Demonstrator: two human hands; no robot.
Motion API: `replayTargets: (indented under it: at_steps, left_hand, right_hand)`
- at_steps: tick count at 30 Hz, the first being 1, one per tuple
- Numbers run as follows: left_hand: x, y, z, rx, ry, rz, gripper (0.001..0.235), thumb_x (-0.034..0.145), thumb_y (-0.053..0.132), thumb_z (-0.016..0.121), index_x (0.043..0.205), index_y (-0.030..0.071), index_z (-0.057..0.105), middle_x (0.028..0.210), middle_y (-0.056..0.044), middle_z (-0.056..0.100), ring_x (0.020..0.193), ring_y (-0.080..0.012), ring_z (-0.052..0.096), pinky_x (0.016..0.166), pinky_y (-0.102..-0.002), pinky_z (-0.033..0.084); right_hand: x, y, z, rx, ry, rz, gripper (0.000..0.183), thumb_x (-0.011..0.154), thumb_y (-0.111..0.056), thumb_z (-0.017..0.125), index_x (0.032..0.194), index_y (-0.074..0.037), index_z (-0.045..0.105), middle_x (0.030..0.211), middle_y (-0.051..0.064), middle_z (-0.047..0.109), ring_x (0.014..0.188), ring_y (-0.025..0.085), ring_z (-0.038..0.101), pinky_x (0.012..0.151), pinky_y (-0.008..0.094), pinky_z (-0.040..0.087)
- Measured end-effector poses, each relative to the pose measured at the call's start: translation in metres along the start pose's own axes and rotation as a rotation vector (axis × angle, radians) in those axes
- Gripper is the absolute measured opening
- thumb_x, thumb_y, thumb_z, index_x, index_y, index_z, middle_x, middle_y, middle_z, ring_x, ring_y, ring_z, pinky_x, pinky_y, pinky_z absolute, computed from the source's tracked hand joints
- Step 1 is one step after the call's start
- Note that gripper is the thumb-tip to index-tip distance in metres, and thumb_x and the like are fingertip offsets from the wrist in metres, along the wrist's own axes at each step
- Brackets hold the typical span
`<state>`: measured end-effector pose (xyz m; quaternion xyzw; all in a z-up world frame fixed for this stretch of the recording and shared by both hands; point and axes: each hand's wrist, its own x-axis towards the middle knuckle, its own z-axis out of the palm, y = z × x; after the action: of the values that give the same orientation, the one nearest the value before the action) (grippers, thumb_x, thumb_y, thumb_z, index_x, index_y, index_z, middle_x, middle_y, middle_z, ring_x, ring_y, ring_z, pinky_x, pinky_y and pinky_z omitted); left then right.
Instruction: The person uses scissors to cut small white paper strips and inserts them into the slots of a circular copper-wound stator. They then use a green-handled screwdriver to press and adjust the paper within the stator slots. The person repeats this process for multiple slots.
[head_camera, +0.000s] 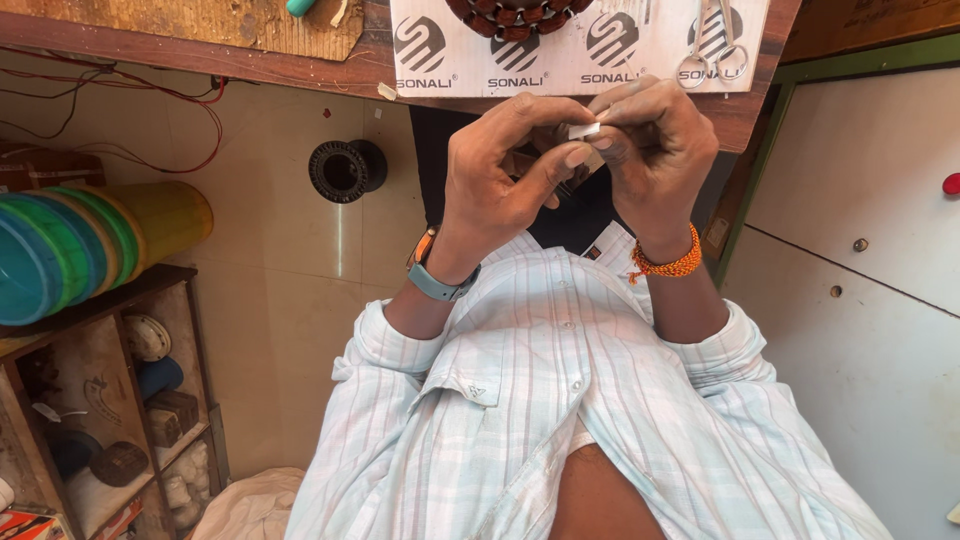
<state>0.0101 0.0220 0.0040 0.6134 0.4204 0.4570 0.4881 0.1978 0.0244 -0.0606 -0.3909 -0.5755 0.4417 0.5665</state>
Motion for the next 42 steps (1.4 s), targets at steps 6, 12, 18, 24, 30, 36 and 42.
replayTargets:
  at_steps: [6,12,18,24,30,36,42]
  left_hand:
    - [-0.002,0.0,0.004,0.223,0.102,0.192,0.016,0.103,0.007,0.074,0.117,0.006,0.068,0.099,-0.004,0.071,0.083,-0.0103,0.074,0.067,-0.021,0.061]
    - [-0.002,-0.002,0.004,0.058,0.094,-0.053,0.01,0.099,0.007,0.072,0.106,0.003,0.067,0.096,-0.003,0.07,0.081,-0.0084,0.074,0.063,-0.021,0.062]
    - [0.001,-0.011,-0.016,0.054,-0.055,0.071,0.02,0.106,0.021,0.075,0.106,0.002,0.069,0.097,-0.005,0.059,0.085,-0.011,0.059,0.071,-0.025,0.052]
    - [0.002,-0.002,-0.025,-0.395,-0.142,-0.202,0.028,0.098,0.034,0.07,0.101,0.007,0.078,0.095,0.002,0.063,0.076,-0.0049,0.058,0.062,-0.019,0.051]
    - [-0.006,0.016,-0.016,0.154,0.007,0.076,0.026,0.104,0.02,0.074,0.124,0.005,0.068,0.099,-0.003,0.063,0.085,-0.0091,0.066,0.065,-0.017,0.055]
    - [-0.002,0.006,-0.008,0.0,0.013,0.032,0.013,0.105,0.003,0.068,0.118,0.006,0.068,0.111,-0.004,0.064,0.086,-0.008,0.071,0.067,-0.021,0.067]
    - [-0.008,0.001,-0.002,0.299,0.069,0.197,0.021,0.096,-0.003,0.072,0.114,0.007,0.072,0.111,-0.005,0.066,0.094,-0.011,0.073,0.074,-0.025,0.064]
  right_hand:
    - [-0.001,-0.009,0.003,0.143,-0.036,0.104,0.036,0.108,-0.033,0.076,0.109,-0.003,0.058,0.104,0.011,0.072,0.085,0.007,0.068,0.071,0.017,0.055]
    - [0.008,-0.024,0.005,-0.085,-0.058,0.078,0.031,0.102,-0.024,0.076,0.116,0.0,0.064,0.101,0.008,0.072,0.09,0.009,0.072,0.068,0.02,0.058]
    - [0.013,-0.029,0.007,-0.386,-0.135,-0.244,0.017,0.108,-0.013,0.077,0.108,-0.004,0.063,0.104,0.011,0.068,0.087,0.013,0.063,0.071,0.026,0.054]
    - [0.004,-0.026,0.022,0.162,-0.103,0.043,0.033,0.111,-0.033,0.067,0.112,-0.005,0.05,0.107,0.004,0.062,0.092,0.005,0.059,0.08,0.018,0.05]
    - [-0.001,-0.014,0.02,0.15,0.003,0.045,0.033,0.107,-0.031,0.074,0.109,-0.002,0.059,0.096,0.005,0.064,0.082,0.006,0.058,0.072,0.017,0.047]
    - [-0.006,-0.014,0.014,0.022,0.004,-0.033,0.025,0.104,-0.012,0.079,0.115,0.002,0.063,0.104,0.011,0.07,0.086,0.009,0.068,0.072,0.02,0.057]
    - [-0.004,-0.02,0.001,0.02,-0.008,-0.004,0.022,0.106,-0.011,0.078,0.11,0.001,0.061,0.105,0.01,0.072,0.085,0.01,0.074,0.073,0.02,0.062]
